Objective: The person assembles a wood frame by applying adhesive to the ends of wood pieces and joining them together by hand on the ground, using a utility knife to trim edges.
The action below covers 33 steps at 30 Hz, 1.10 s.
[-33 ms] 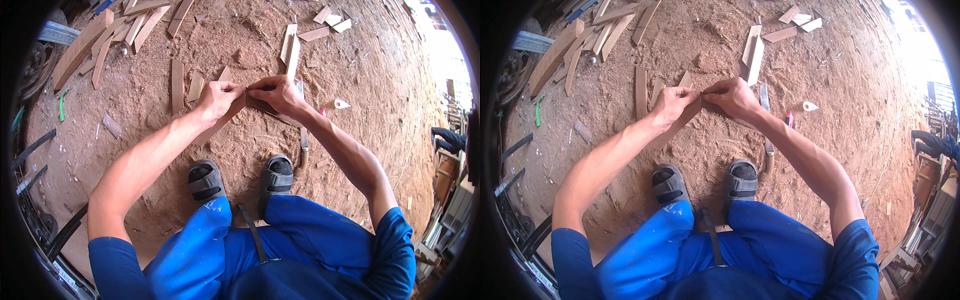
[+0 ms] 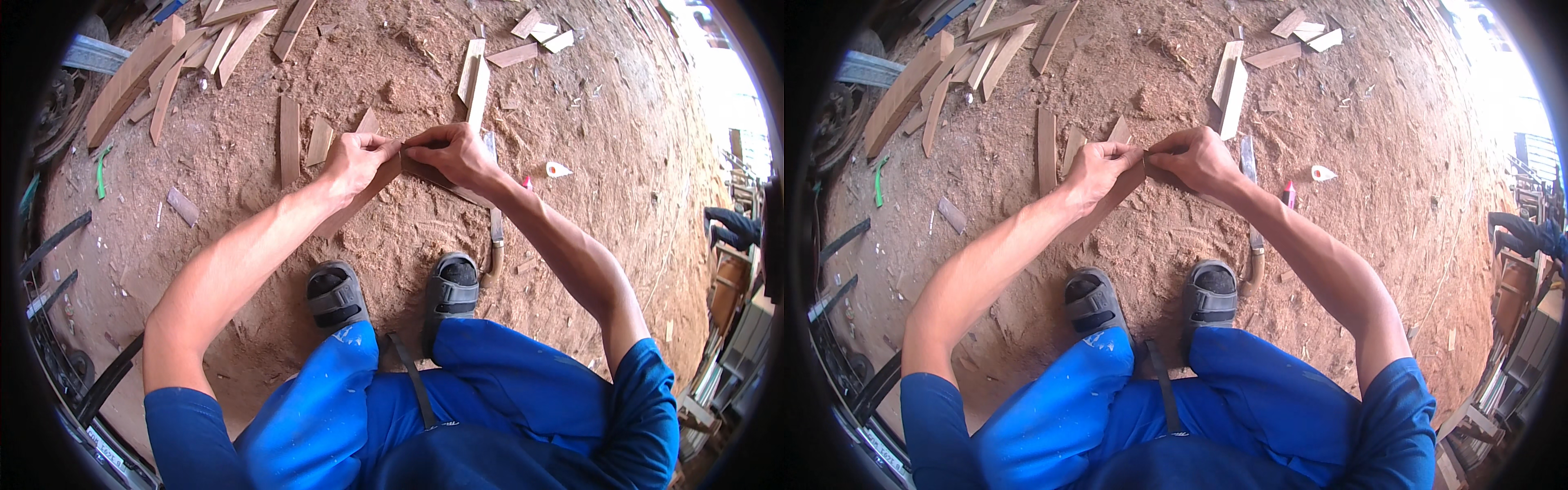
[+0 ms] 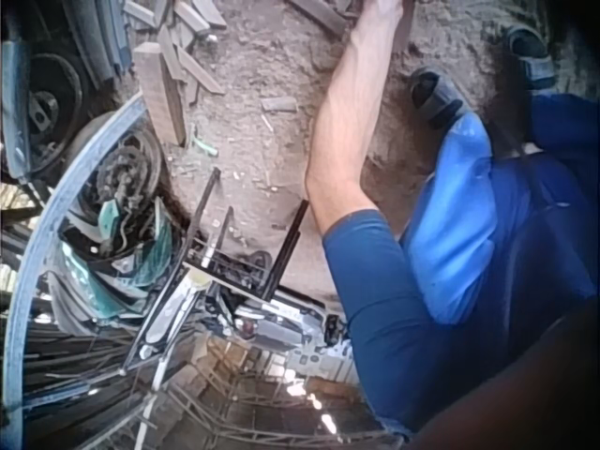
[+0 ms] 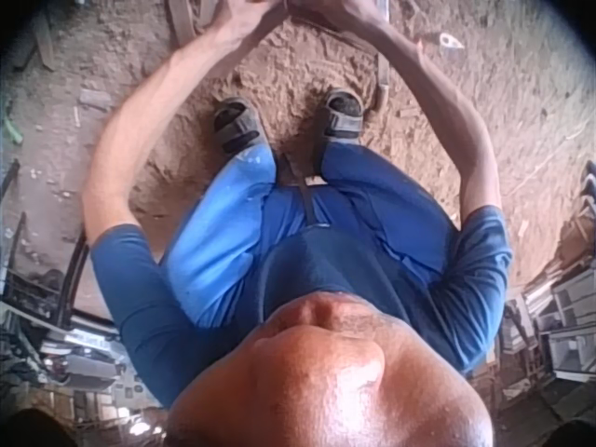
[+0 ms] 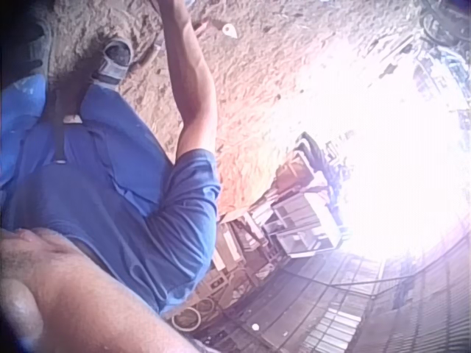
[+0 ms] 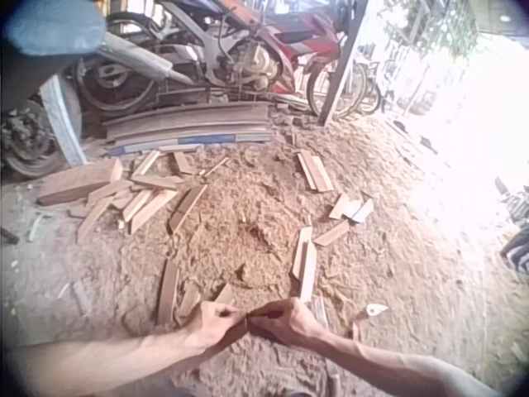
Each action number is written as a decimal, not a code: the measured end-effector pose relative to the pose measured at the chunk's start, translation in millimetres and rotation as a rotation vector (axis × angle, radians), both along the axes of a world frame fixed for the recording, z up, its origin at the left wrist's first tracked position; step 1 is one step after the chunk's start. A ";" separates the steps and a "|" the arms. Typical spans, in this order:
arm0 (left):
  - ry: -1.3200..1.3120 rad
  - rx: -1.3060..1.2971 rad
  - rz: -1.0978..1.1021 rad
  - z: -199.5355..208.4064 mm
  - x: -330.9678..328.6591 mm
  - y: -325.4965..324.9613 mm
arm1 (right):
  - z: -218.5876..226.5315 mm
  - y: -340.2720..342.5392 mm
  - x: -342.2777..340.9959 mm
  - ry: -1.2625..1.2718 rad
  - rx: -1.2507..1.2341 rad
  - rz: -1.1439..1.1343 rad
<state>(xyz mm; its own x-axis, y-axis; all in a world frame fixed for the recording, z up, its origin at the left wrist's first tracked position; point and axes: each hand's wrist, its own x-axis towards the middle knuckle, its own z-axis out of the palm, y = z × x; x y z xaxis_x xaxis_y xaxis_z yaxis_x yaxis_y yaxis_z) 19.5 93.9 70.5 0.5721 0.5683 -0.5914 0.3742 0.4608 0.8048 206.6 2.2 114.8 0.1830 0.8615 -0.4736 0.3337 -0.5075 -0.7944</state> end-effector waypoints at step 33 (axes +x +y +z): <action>-0.222 -0.217 0.135 7.8 -13.5 2.7 | 21.3 -7.8 11.4 -0.115 0.330 0.338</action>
<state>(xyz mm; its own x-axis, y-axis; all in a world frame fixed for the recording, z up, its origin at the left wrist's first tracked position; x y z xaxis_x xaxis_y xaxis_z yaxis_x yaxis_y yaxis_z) 6.0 96.6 78.3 0.6285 0.5221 -0.5765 0.1251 0.6638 0.7374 218.0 -5.5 136.1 -0.0976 0.9826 -0.1581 0.5310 -0.0829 -0.8433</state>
